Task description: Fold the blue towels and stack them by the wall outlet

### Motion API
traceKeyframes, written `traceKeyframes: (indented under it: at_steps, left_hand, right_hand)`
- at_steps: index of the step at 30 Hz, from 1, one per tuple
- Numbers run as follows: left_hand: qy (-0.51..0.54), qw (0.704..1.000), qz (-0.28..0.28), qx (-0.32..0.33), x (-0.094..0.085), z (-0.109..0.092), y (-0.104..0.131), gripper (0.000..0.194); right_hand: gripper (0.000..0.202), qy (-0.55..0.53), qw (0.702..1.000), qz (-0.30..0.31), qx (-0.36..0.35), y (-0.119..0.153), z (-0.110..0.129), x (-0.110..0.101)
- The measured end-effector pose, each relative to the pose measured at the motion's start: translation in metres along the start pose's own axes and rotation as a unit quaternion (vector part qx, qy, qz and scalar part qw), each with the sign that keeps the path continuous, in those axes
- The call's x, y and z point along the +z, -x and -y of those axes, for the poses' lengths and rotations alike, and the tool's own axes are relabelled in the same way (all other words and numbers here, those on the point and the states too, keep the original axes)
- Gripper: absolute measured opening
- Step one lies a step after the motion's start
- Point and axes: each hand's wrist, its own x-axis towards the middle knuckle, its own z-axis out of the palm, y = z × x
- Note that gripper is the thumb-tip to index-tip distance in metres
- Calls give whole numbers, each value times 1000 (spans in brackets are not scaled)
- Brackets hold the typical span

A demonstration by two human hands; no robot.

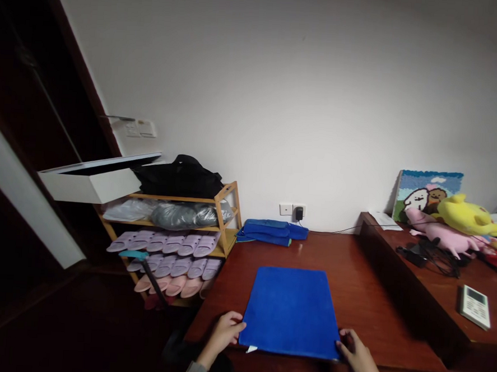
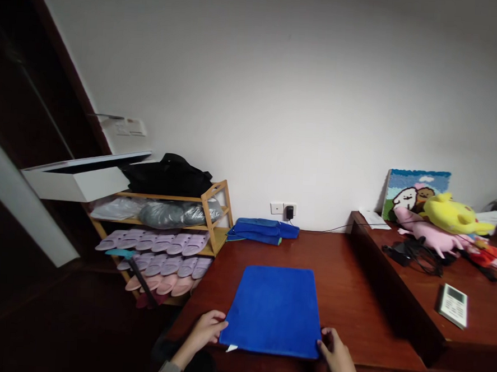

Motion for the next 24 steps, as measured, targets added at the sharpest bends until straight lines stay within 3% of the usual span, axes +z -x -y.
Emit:
traceKeyframes:
  at_steps: [4,7,10,13,17,21,24]
  left_hand:
    - [-44,995,-49,79,0,-6,4,39]
    - [-121,971,-65,194,11,-10,12,40]
    - [-258,924,-30,281,26,-7,20,49]
    - [-345,893,18,288,36,3,24,55]
    - [-382,869,15,314,39,16,22,57]
    - [-375,866,3,332,40,22,19,57]
    - [-362,869,-4,337,41,21,19,57]
  right_hand:
    - [37,176,980,-41,-89,4,7,-9]
    - [49,241,952,-55,-178,6,16,-3]
    - [64,289,929,-40,-229,4,18,9]
    - [70,349,911,-14,-222,2,11,20]
    - [70,391,897,-3,-209,4,1,24]
    - [70,408,894,-5,-188,5,4,24]
    - [70,417,895,-11,-158,-8,25,25]
